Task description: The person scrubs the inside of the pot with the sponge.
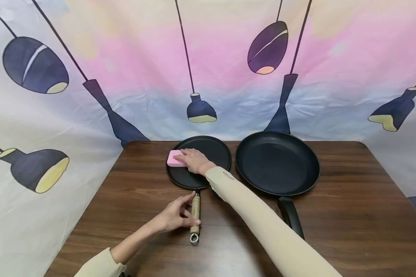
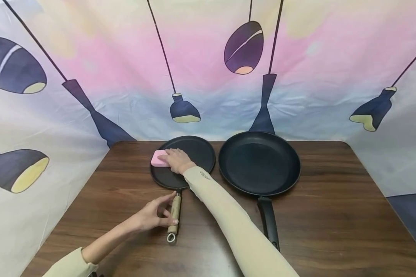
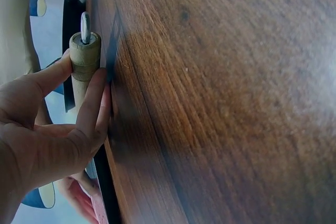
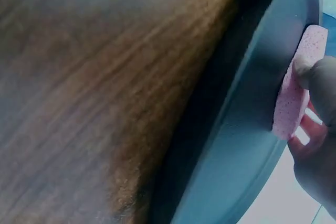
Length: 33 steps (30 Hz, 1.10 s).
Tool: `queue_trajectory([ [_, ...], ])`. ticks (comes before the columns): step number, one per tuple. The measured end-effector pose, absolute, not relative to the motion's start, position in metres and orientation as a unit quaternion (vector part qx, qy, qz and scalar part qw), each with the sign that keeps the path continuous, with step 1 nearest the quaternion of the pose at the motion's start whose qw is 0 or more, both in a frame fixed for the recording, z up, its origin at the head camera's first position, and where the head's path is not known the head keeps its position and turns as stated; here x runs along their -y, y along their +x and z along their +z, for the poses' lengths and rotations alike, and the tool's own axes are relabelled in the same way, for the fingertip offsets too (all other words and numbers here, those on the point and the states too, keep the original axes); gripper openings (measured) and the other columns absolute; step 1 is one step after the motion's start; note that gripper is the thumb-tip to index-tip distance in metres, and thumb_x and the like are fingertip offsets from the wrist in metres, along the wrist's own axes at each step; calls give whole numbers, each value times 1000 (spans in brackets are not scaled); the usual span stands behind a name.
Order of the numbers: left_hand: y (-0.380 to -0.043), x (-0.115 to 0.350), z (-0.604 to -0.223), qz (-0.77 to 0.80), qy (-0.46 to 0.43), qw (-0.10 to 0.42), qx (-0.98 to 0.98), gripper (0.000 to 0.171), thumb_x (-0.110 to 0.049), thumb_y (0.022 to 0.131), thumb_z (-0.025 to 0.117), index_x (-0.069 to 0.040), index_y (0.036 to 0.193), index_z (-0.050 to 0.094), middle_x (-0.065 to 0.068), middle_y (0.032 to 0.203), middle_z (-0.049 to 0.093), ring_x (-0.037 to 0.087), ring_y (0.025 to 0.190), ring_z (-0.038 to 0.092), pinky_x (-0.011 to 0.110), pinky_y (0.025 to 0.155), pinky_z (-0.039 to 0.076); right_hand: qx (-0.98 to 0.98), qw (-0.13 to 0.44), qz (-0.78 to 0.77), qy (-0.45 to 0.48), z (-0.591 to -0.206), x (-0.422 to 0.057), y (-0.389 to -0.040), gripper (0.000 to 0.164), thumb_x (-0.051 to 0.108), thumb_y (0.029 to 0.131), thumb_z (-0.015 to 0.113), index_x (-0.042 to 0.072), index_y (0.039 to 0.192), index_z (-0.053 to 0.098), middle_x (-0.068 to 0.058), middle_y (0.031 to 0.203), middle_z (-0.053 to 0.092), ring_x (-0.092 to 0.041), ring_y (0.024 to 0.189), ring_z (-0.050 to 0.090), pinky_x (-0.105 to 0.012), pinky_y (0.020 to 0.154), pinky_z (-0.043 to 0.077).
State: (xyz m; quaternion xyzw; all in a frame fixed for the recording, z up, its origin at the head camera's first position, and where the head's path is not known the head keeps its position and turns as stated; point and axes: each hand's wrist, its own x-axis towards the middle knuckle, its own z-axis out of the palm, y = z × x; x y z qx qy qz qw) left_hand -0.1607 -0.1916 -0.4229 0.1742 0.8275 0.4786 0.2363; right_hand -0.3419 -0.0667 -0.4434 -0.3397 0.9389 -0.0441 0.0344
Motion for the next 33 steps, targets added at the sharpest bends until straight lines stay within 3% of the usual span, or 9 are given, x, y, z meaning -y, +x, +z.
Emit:
queue_trajectory([
  [16, -148, 187, -426, 475, 176, 231, -831, 95, -9, 84, 84, 12, 156, 25, 28, 127, 52, 10, 85, 68, 18, 71, 55, -967, 38, -60, -246, -444, 37, -357, 61, 14, 104, 59, 30, 159, 37, -10, 166, 33, -27, 154, 32, -41, 130, 26],
  [20, -149, 187, -425, 473, 176, 224, -834, 95, -8, 84, 84, 12, 155, 26, 28, 126, 52, 13, 86, 68, 17, 70, 55, -973, 34, -62, -221, -440, 25, -360, 62, 14, 104, 60, 30, 159, 37, -11, 164, 35, -30, 153, 34, -42, 129, 27],
  [28, -157, 190, -422, 458, 180, 221, -842, 94, -10, 85, 84, 12, 155, 25, 28, 127, 53, 14, 86, 69, 17, 71, 54, -978, 47, -81, -188, -429, -2, -369, 57, 11, 103, 61, 26, 155, 45, -14, 151, 51, -31, 139, 51, -45, 117, 46],
  [33, -163, 193, -423, 459, 175, 227, -841, 95, -11, 86, 83, 11, 156, 24, 29, 129, 53, 13, 86, 69, 17, 70, 55, -971, 83, -105, -200, -420, -15, -373, 54, 8, 100, 63, 24, 151, 52, -11, 151, 53, -28, 137, 52, -44, 111, 50],
])
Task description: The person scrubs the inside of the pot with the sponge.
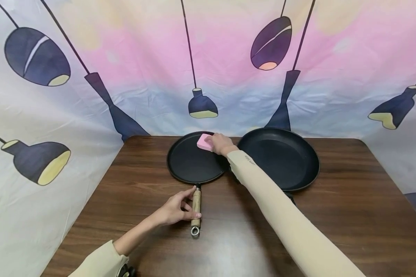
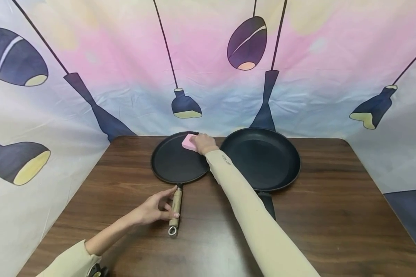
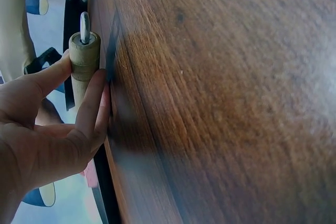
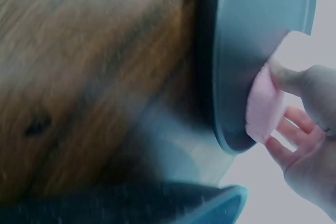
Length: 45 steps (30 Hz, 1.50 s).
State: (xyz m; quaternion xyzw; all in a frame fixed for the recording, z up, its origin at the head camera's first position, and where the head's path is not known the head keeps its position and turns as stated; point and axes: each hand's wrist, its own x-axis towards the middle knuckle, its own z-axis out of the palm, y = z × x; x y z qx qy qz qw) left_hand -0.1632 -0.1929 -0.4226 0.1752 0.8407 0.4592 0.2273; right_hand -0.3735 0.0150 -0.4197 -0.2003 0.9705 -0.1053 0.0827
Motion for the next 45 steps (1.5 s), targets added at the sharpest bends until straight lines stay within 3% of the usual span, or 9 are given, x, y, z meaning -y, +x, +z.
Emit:
queue_trajectory([
  [7, -165, 192, -423, 450, 167, 231, -846, 94, -11, 86, 83, 11, 156, 25, 29, 129, 53, 16, 88, 70, 17, 70, 54, -957, 136, -139, -216, -408, -35, -364, 54, 11, 91, 78, 25, 141, 63, -8, 154, 53, -28, 137, 52, -40, 107, 50],
  [14, -165, 193, -421, 448, 165, 234, -847, 94, -11, 86, 83, 11, 156, 25, 29, 128, 53, 16, 88, 70, 17, 69, 55, -946, 155, -154, -241, -404, -46, -347, 52, 12, 87, 82, 27, 135, 69, -6, 152, 56, -28, 142, 49, -39, 109, 50],
  [31, -165, 191, -419, 458, 161, 241, -841, 93, -7, 86, 82, 12, 156, 23, 29, 128, 55, 15, 85, 69, 19, 68, 57, -923, 104, -145, -341, -411, -20, -301, 49, 19, 86, 84, 28, 133, 70, -6, 139, 65, -25, 134, 56, -43, 116, 46],
  [45, -165, 193, -422, 453, 165, 243, -842, 93, -10, 86, 83, 13, 155, 25, 29, 129, 54, 17, 89, 71, 18, 71, 57, -923, 52, -136, -355, -422, 32, -292, 46, 23, 92, 78, 27, 136, 67, -3, 138, 66, -25, 128, 60, -42, 107, 54],
])
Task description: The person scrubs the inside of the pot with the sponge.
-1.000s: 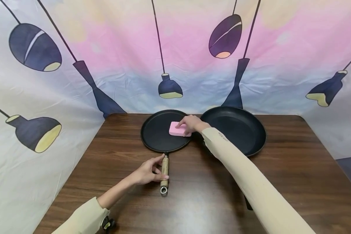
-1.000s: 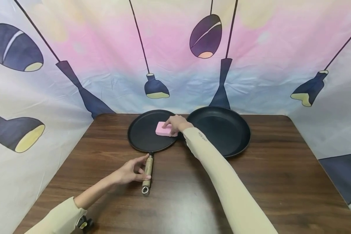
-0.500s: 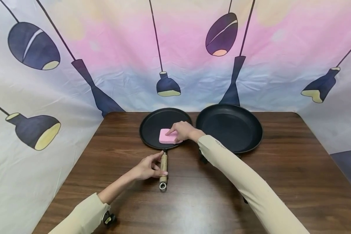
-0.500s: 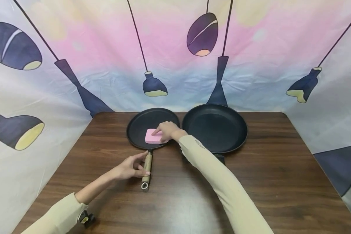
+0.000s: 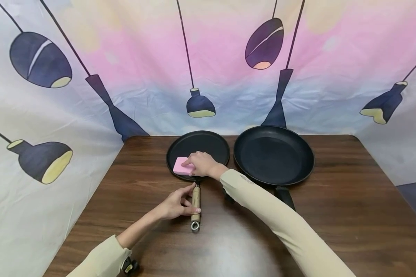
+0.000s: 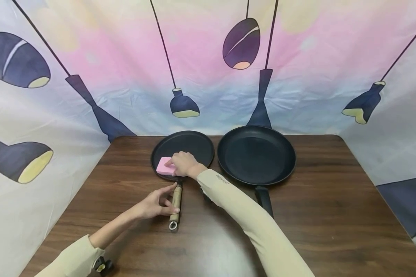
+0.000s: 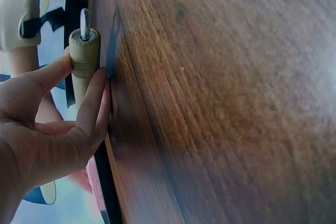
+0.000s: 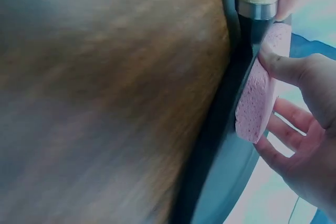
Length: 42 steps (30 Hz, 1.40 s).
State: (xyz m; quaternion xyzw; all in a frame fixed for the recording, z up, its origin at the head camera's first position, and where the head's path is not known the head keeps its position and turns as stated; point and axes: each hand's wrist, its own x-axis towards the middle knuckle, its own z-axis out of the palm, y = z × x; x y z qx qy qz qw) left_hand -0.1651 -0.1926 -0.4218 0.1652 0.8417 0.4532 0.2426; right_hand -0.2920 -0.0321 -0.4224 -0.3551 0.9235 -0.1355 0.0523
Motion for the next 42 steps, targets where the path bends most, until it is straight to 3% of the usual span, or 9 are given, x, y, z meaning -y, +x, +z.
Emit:
queue_trajectory([
  [11, -164, 194, -423, 466, 171, 240, -835, 93, -10, 86, 83, 13, 155, 24, 28, 127, 53, 14, 86, 69, 16, 71, 54, -940, 53, -110, -319, -425, 61, -335, 48, 27, 96, 74, 32, 142, 62, 0, 146, 60, -22, 134, 56, -40, 107, 53],
  [18, -158, 193, -423, 466, 172, 233, -836, 95, -10, 85, 84, 13, 156, 23, 27, 126, 53, 12, 86, 69, 17, 73, 55, -968, 5, -77, -240, -436, 59, -356, 48, 18, 101, 65, 30, 147, 56, -5, 149, 57, -26, 131, 58, -40, 104, 56],
  [23, -157, 192, -422, 473, 171, 226, -834, 95, -8, 84, 84, 13, 155, 24, 28, 126, 53, 14, 85, 69, 17, 72, 54, -979, -3, -70, -191, -441, 52, -365, 54, 17, 103, 63, 32, 152, 49, -8, 156, 50, -25, 140, 52, -39, 113, 50],
  [31, -159, 195, -426, 476, 166, 221, -835, 94, -7, 83, 84, 14, 155, 26, 28, 125, 54, 15, 84, 69, 17, 70, 54, -956, 64, -134, -253, -433, 35, -358, 47, 19, 105, 59, 31, 150, 50, -3, 164, 39, -27, 149, 42, -37, 107, 54],
  [42, -167, 193, -423, 451, 180, 233, -843, 93, -9, 85, 84, 14, 154, 27, 30, 125, 56, 17, 86, 71, 17, 70, 55, -910, 112, -185, -354, -422, 10, -333, 46, 13, 94, 75, 26, 138, 66, -4, 154, 53, -28, 146, 46, -40, 119, 44],
])
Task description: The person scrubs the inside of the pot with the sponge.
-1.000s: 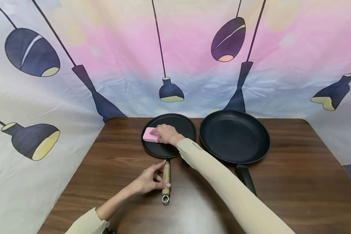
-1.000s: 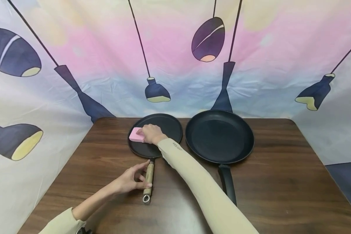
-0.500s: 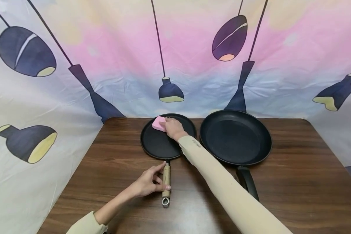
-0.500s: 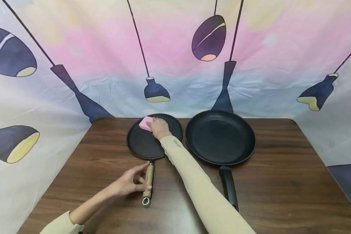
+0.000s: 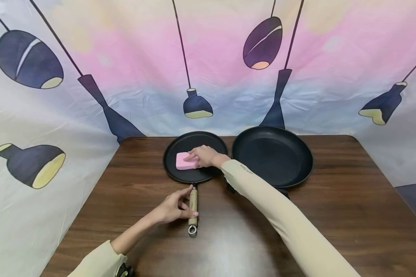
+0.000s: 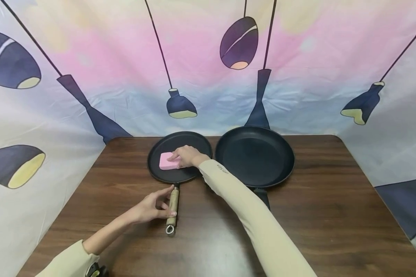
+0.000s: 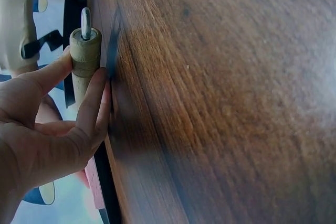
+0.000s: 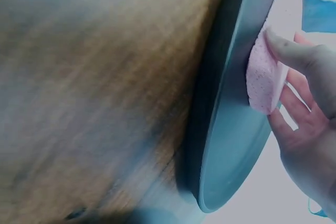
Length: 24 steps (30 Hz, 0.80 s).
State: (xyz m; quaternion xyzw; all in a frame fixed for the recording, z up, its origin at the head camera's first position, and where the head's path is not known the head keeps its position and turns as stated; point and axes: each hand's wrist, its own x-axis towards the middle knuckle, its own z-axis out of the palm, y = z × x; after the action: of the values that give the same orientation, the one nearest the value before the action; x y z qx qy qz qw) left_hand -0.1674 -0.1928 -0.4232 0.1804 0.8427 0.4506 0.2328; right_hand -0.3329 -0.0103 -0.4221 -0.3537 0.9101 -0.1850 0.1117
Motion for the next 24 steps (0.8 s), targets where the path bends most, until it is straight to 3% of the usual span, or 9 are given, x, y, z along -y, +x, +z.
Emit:
queue_trajectory([
  [10, -179, 193, -420, 440, 181, 235, -848, 94, -10, 85, 84, 14, 154, 25, 32, 127, 56, 20, 89, 72, 17, 71, 56, -894, 132, -176, -391, -413, 1, -310, 47, 9, 95, 72, 25, 139, 65, -5, 155, 52, -26, 146, 47, -40, 119, 44],
  [24, -167, 190, -422, 453, 181, 242, -839, 94, -11, 86, 83, 15, 154, 24, 34, 129, 53, 22, 91, 71, 17, 72, 56, -905, 131, -164, -370, -416, 3, -295, 47, 10, 94, 74, 26, 138, 66, 0, 147, 59, -21, 143, 50, -39, 119, 44],
])
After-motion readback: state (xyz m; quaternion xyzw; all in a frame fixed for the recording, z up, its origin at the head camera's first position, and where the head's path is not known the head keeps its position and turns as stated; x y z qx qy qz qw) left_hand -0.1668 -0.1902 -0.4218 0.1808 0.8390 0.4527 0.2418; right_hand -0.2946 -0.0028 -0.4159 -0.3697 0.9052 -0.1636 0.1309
